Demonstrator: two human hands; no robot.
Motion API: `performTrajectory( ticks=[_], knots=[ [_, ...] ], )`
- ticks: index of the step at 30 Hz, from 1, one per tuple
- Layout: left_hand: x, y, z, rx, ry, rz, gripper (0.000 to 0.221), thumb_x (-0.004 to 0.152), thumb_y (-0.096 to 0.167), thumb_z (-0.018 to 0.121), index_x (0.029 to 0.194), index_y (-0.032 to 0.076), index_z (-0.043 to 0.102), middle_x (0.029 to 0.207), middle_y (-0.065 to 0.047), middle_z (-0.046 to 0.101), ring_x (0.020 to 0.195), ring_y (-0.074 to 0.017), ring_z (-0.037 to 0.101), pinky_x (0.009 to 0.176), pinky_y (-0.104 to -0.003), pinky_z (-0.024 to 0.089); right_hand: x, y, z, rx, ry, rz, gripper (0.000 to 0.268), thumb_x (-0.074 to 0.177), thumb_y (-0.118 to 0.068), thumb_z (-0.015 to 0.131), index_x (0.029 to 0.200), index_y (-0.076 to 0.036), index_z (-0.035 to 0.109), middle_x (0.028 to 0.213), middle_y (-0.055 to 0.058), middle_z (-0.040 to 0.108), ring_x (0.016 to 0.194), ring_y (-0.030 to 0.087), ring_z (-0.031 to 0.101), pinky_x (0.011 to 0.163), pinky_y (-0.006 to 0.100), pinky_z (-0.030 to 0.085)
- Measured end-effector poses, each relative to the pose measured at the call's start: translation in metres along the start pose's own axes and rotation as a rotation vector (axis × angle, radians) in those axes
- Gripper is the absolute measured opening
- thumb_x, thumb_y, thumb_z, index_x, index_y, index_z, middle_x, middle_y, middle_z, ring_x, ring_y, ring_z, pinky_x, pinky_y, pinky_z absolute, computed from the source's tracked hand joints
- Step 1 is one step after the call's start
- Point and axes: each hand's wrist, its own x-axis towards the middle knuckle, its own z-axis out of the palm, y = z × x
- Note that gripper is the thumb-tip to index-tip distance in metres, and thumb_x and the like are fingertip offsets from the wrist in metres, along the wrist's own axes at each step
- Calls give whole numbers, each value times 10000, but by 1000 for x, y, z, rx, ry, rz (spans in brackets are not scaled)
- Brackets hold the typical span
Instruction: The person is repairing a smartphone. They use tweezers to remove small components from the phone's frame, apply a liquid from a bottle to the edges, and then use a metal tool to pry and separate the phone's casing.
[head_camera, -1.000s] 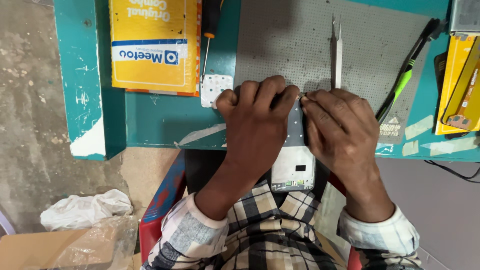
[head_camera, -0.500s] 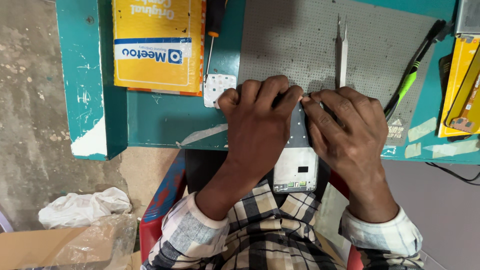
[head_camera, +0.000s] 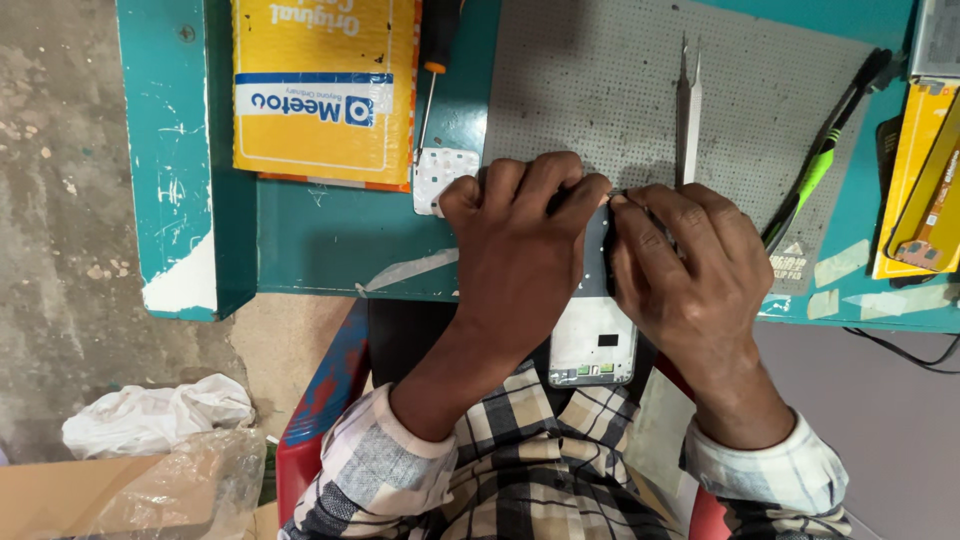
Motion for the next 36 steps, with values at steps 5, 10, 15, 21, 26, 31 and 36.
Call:
performTrajectory(
  ticks=[5, 10, 15, 21, 26, 31, 36],
  knots=[
    [0, 0, 0, -13, -6, -13, 225, 941, 138, 708, 1159, 190, 731, 1117, 75, 593, 1044, -176, 525, 955, -470, 311, 7, -7, -5, -39, -13, 10, 214, 926, -59, 853, 1128, -48, 782, 1158, 53, 714, 1029, 224, 665, 796, 311, 551],
    [1, 0, -1, -20, -7, -10, 211, 947, 147, 708, 1153, 185, 731, 1119, 73, 595, 1046, -176, 525, 958, -478, 308, 17, -14, -14, -90, -28, 10, 245, 846, -52, 845, 1083, -41, 783, 1108, 53, 689, 994, 232, 648, 784, 340, 533],
    [1, -1, -3, -10, -24, 14, 238, 914, 152, 715, 1150, 167, 741, 1151, 62, 610, 1056, -184, 529, 955, -481, 298, 8, -23, -15, -149, -99, 28, 278, 929, -34, 822, 1203, -30, 776, 1280, 76, 618, 1127, 241, 629, 822, 357, 497],
    [0, -1, -2, -24, 2, 39, 254, 915, 158, 734, 1168, 146, 751, 1207, 51, 621, 1074, -191, 522, 955, -465, 299, 6, -27, -10, -131, -106, 28, 264, 962, -20, 811, 1212, 34, 747, 1363, 121, 567, 1129, 240, 600, 819, 320, 498],
    [-2, 2, 1, 26, 50, 47, 220, 921, 125, 740, 1138, 147, 766, 1154, 54, 623, 1037, -182, 522, 940, -454, 300, 8, -24, -22, -34, -111, 67, 285, 915, -56, 806, 1187, 14, 757, 1411, 149, 563, 1136, 282, 592, 871, 370, 491],
    [-2, 2, 2, 8, 69, 36, 192, 936, 123, 733, 1123, 144, 767, 1132, 60, 620, 1020, -176, 525, 936, -443, 299, 2, -22, -20, 44, -82, 115, 291, 940, -78, 825, 1217, -16, 763, 1397, 123, 575, 1126, 284, 576, 892, 373, 500],
    [-1, 2, 0, -15, 44, 14, 182, 954, 138, 727, 1131, 159, 762, 1131, 64, 617, 1027, -173, 528, 945, -440, 299, -5, -20, -13, 79, -52, 144, 274, 974, -77, 843, 1234, -30, 769, 1402, 102, 579, 1174, 289, 575, 935, 371, 525]
  ],
)
